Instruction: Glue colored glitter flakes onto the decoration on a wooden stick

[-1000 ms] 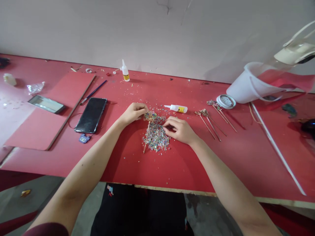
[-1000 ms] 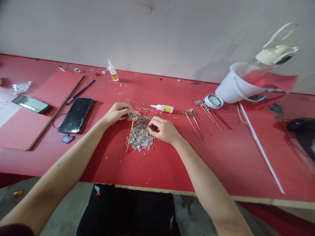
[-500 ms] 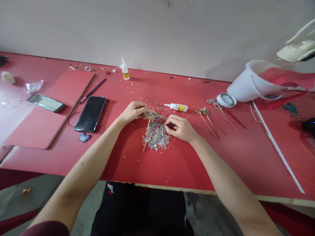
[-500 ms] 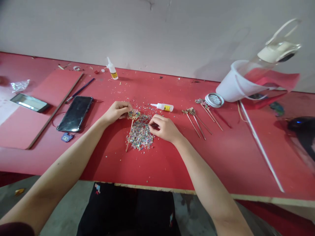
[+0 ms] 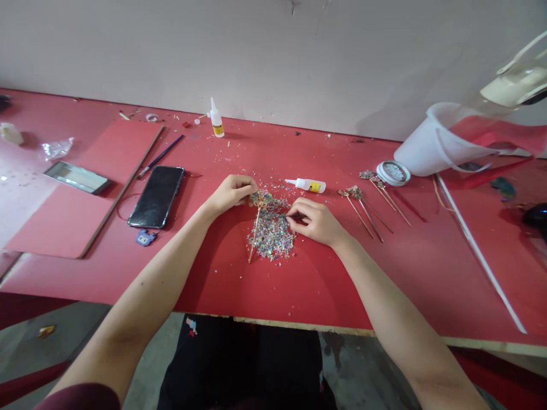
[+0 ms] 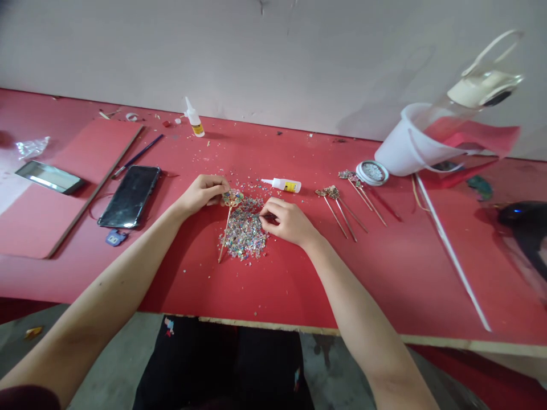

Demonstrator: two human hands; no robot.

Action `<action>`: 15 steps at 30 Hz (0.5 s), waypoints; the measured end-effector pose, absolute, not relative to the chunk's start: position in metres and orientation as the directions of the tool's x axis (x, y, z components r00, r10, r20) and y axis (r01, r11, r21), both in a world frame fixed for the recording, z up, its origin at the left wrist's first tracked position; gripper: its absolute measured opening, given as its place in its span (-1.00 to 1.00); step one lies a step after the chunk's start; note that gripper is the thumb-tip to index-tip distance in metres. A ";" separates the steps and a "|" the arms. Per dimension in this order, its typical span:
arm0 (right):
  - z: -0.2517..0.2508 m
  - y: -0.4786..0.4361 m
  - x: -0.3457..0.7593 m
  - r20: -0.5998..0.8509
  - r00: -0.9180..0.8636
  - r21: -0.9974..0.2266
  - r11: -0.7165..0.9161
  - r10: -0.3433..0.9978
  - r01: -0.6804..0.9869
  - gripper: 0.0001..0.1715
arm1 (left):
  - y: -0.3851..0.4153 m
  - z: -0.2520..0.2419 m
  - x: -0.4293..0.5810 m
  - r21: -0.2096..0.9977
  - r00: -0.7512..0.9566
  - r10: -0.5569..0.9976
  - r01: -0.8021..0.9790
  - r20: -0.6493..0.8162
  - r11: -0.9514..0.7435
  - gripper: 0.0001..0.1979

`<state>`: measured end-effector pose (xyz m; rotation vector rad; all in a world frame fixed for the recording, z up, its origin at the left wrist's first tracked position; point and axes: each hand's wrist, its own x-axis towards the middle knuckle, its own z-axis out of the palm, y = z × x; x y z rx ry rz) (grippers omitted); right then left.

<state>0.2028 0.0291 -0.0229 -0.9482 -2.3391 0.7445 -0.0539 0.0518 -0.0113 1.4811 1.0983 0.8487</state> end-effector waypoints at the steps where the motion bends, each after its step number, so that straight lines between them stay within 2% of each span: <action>1: -0.023 0.029 0.203 0.242 -0.632 -0.646 0.608 0.737 0.462 -0.95 | 0.052 -0.011 -0.054 0.980 0.325 0.945 0.196 -0.045 -0.021 -0.84; 15: -0.022 0.029 0.202 0.255 -0.636 -0.670 0.608 0.728 0.427 -0.95 | 0.053 -0.012 -0.054 0.979 0.327 0.944 0.203 -0.041 -0.028 -0.84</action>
